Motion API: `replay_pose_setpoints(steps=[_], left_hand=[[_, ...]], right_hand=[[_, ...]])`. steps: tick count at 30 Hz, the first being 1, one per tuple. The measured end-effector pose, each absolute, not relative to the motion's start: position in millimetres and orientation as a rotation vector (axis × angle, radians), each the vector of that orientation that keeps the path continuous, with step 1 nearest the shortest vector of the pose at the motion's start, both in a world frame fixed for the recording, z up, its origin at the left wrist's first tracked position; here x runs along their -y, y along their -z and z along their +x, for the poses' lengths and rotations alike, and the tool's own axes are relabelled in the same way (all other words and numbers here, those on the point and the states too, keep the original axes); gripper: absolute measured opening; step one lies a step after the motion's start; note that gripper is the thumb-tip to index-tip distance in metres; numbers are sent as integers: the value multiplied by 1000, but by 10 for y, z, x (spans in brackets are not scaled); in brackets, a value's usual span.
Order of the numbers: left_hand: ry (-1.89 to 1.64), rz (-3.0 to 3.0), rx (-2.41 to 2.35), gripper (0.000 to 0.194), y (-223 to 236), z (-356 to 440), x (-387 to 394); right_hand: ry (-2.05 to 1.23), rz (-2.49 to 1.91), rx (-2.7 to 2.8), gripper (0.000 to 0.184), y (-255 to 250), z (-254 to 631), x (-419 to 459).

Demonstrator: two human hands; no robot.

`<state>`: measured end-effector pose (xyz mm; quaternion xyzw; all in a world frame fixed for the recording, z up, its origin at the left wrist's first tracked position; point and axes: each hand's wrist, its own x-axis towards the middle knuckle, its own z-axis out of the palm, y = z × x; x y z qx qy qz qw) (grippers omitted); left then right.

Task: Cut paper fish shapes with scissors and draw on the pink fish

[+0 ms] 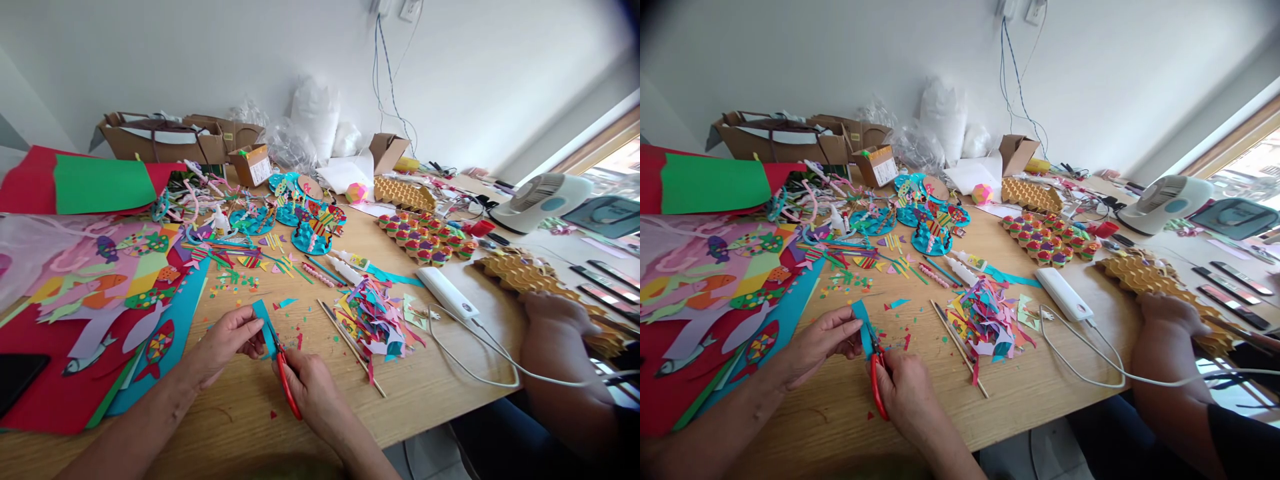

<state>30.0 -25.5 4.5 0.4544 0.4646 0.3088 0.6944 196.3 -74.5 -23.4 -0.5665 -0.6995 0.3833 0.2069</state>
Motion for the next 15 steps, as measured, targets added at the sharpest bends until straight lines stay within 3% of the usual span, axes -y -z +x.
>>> replay_pose_setpoints(steps=[15], left_hand=[[-661, 962, -995, 30, 10, 361, 312]], right_hand=[[-1091, -1562, 1931, 34, 214, 1965, 751]])
